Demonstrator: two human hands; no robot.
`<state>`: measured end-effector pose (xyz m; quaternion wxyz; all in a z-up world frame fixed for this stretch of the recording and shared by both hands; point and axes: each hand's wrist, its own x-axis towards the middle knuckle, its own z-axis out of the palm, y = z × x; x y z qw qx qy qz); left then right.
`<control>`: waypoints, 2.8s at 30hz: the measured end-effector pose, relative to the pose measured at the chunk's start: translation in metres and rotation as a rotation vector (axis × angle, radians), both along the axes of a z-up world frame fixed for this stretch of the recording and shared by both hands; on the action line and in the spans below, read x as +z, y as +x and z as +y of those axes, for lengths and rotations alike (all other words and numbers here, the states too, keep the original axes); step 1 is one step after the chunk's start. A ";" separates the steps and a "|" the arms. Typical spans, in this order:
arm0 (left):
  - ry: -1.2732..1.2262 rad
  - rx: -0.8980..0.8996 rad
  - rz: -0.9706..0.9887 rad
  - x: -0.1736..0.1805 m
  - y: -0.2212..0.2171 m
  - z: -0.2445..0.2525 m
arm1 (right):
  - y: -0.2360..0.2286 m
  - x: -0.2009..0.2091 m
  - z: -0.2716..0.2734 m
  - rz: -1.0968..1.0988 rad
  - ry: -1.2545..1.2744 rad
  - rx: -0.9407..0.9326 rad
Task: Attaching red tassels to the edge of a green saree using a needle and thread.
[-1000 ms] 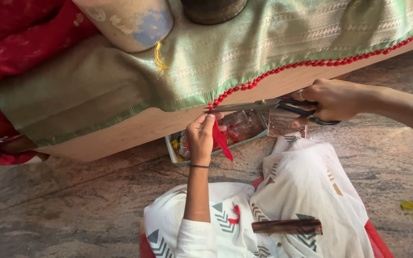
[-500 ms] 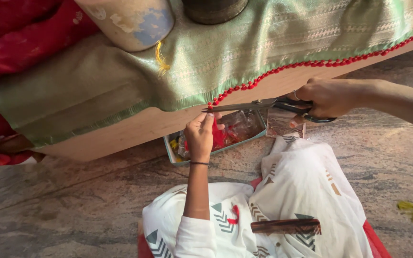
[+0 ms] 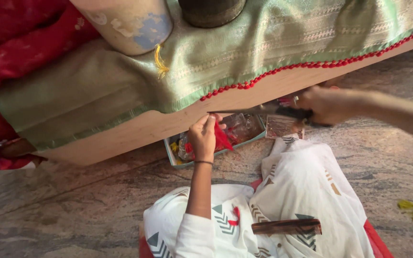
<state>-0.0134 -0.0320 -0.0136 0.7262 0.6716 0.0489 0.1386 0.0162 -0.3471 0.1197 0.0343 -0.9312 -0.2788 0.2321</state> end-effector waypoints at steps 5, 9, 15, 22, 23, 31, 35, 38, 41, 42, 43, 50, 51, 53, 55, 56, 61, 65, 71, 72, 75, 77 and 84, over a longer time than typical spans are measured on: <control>-0.077 0.075 -0.074 -0.014 -0.016 0.012 | -0.050 -0.106 -0.048 0.258 0.179 0.023; -0.239 0.035 -0.047 -0.030 -0.020 0.015 | -0.136 -0.160 -0.048 0.695 0.120 0.048; -0.373 -0.037 0.023 -0.022 -0.039 -0.006 | -0.213 -0.232 -0.026 0.723 0.139 0.361; -0.409 -0.104 0.061 0.021 -0.064 -0.030 | -0.094 -0.193 0.063 -0.202 0.663 0.067; -0.455 -0.117 0.089 0.026 -0.066 -0.031 | -0.080 -0.183 0.077 -0.480 0.994 0.162; 0.185 0.057 0.078 -0.082 -0.007 0.057 | -0.086 -0.252 0.016 0.222 0.239 -0.115; 1.210 0.283 0.186 -0.115 0.016 0.085 | -0.123 -0.131 -0.015 0.538 -0.004 -0.522; 1.214 0.347 0.484 -0.078 0.012 0.084 | -0.151 -0.200 -0.070 0.226 -0.034 -0.438; 1.302 0.369 0.254 -0.080 0.008 0.095 | -0.154 -0.208 -0.079 0.210 -0.018 -0.389; 1.300 0.370 0.260 -0.067 0.003 0.089 | -0.148 -0.195 -0.071 0.213 -0.021 -0.385; 1.268 0.363 0.238 -0.051 0.002 0.085 | -0.140 -0.183 -0.060 0.181 0.005 -0.359; 0.986 0.406 -0.330 0.042 0.003 0.045 | -0.014 -0.176 -0.036 0.090 0.700 -0.373; 0.985 0.415 -0.334 0.037 0.008 0.046 | 0.002 -0.161 -0.026 0.085 0.700 -0.365; 0.504 0.126 -0.170 0.026 0.020 0.048 | 0.033 -0.131 -0.008 0.447 1.676 -0.922; -0.035 -0.027 -0.116 0.020 0.033 0.038 | 0.043 -0.098 0.001 0.520 1.894 -1.063; -0.575 -0.180 -0.048 0.016 0.039 0.033 | 0.047 -0.083 0.006 0.596 2.109 -1.213; -0.882 -0.415 0.016 0.026 0.030 0.035 | 0.060 -0.101 -0.037 0.554 2.367 -1.057; -0.810 -0.423 0.076 0.001 0.032 0.037 | 0.047 -0.080 -0.061 0.304 2.324 -1.007; -0.645 -0.450 0.007 0.036 0.020 0.012 | 0.038 -0.042 -0.063 0.356 2.395 -0.952; -0.642 -0.459 0.008 0.031 0.020 0.011 | 0.044 -0.053 -0.073 0.345 2.402 -0.953; -0.205 -0.256 0.002 0.031 0.017 0.007 | 0.059 -0.087 -0.100 0.452 2.429 -0.763; 0.148 -0.145 -0.155 0.052 0.009 0.007 | 0.067 -0.109 -0.114 0.373 2.275 -0.825; 0.010 -0.199 -0.122 0.031 0.024 0.010 | 0.015 -0.149 -0.066 0.341 1.595 -0.976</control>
